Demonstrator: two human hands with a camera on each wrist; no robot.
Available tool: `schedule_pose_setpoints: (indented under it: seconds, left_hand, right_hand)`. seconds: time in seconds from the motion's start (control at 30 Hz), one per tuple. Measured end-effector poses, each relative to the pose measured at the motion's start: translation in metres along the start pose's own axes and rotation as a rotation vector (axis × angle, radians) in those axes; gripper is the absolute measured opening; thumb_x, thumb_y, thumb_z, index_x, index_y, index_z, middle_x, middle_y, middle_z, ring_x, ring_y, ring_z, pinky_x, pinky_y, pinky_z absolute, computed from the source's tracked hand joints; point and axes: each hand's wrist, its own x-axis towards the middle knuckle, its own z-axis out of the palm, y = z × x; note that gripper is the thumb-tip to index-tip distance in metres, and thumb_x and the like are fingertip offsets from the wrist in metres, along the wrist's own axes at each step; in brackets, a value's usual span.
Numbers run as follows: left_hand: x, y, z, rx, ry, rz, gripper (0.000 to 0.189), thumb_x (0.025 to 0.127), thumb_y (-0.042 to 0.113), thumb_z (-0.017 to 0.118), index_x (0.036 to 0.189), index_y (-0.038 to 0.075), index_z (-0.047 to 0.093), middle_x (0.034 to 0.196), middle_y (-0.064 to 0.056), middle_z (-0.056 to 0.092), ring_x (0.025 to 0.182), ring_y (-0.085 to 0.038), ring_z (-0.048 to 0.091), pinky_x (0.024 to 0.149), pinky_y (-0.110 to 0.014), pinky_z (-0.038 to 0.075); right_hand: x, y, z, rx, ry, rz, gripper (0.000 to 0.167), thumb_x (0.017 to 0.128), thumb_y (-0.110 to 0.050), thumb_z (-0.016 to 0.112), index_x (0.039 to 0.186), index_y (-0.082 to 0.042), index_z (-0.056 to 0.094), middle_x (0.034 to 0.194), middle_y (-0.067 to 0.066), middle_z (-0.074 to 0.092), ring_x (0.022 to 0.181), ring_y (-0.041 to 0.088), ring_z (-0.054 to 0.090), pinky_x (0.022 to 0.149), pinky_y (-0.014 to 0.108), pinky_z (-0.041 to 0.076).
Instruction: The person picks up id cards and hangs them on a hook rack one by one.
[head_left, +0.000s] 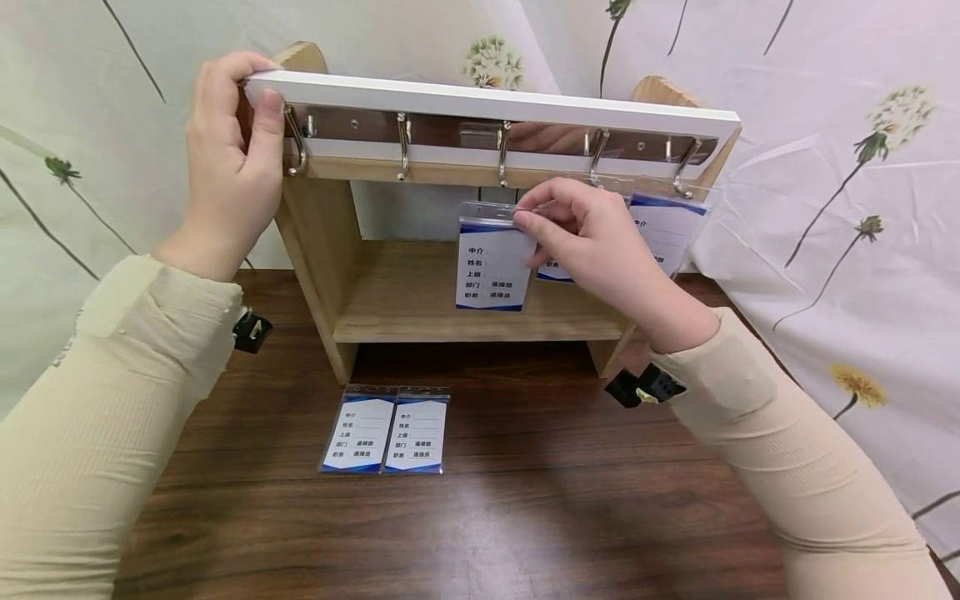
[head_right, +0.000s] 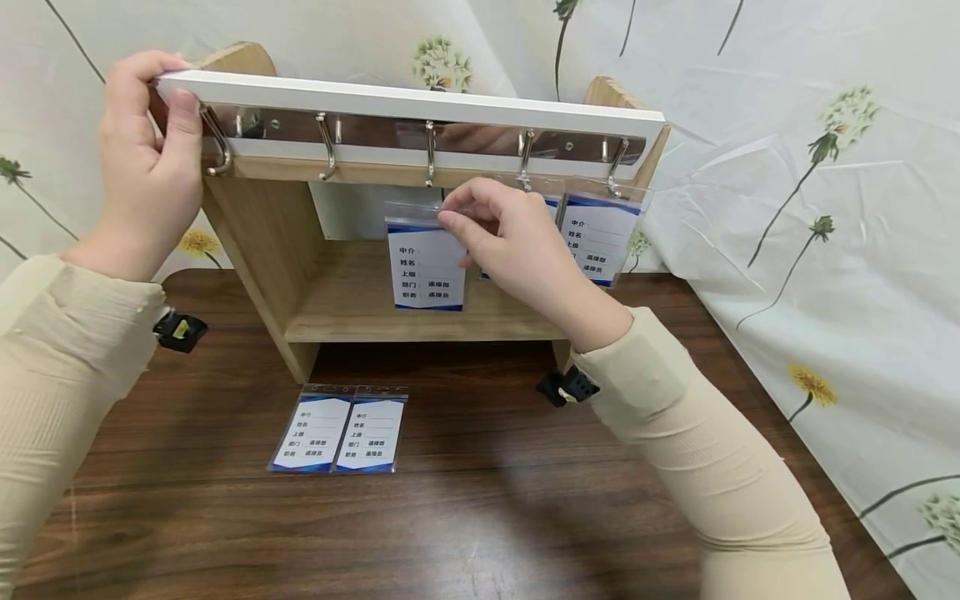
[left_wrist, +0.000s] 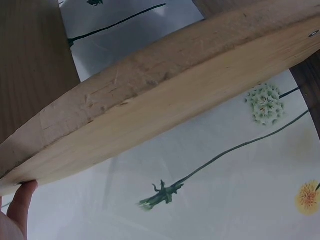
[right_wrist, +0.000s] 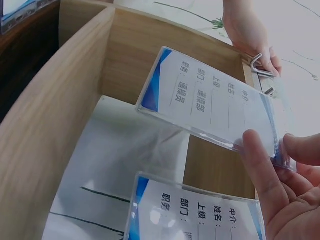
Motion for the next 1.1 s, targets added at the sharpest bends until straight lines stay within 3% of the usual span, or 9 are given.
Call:
schedule_pose_setpoints:
  seconds: [0.2,0.43,0.6,0.8,1.1]
  left_hand:
    - [0.001,0.000,-0.001,-0.003,0.003,0.005,0.031,0.103,0.015,0.046,0.124,-0.006,0.055,0.103,0.023,0.042,0.093,0.006,0.039,0.085,-0.016,0.030]
    - [0.000,0.000,-0.001,0.014,0.006,0.012,0.032,0.103,0.016,0.046,0.124,-0.007,0.055,0.103,0.024,0.042,0.094,0.007,0.040,0.085,-0.016,0.030]
    - [0.001,0.000,-0.001,0.004,0.013,0.008,0.032,0.102,0.016,0.047,0.124,-0.007,0.055,0.103,0.024,0.043,0.094,0.007,0.041,0.086,-0.017,0.031]
    - [0.000,0.001,-0.001,0.012,0.011,-0.001,0.032,0.102,0.016,0.047,0.124,-0.006,0.055,0.102,0.024,0.043,0.095,0.007,0.040,0.088,-0.018,0.030]
    - [0.000,0.004,0.000,-0.005,0.001,-0.011,0.032,0.102,0.013,0.046,0.124,-0.008,0.053,0.103,0.023,0.042,0.095,0.006,0.039,0.086,-0.016,0.030]
  right_hand:
    - [0.007,-0.002,-0.004,-0.017,0.025,0.003,0.017,0.100,-0.015,0.058,0.109,-0.003,0.066,0.089,0.014,0.072,0.069,0.013,0.072,0.070,0.026,0.053]
    - [0.014,-0.007,-0.006,-0.035,0.035,0.014,0.019,0.101,-0.018,0.057,0.111,-0.005,0.066,0.094,0.013,0.071,0.070,0.011,0.072,0.058,0.026,0.047]
    - [0.017,-0.007,-0.003,-0.048,0.030,0.009,0.018,0.100,-0.016,0.057,0.112,-0.005,0.065,0.102,0.013,0.072,0.071,0.012,0.072,0.069,0.028,0.055]
    - [0.019,-0.007,-0.002,-0.058,0.045,0.017,0.019,0.100,-0.017,0.057,0.112,-0.005,0.066,0.102,0.012,0.073,0.069,0.012,0.072,0.070,0.027,0.054]
    - [0.020,-0.009,0.000,-0.077,0.094,0.049,0.020,0.100,-0.021,0.059,0.109,-0.006,0.068,0.099,0.010,0.076,0.060,0.011,0.068,0.062,0.024,0.050]
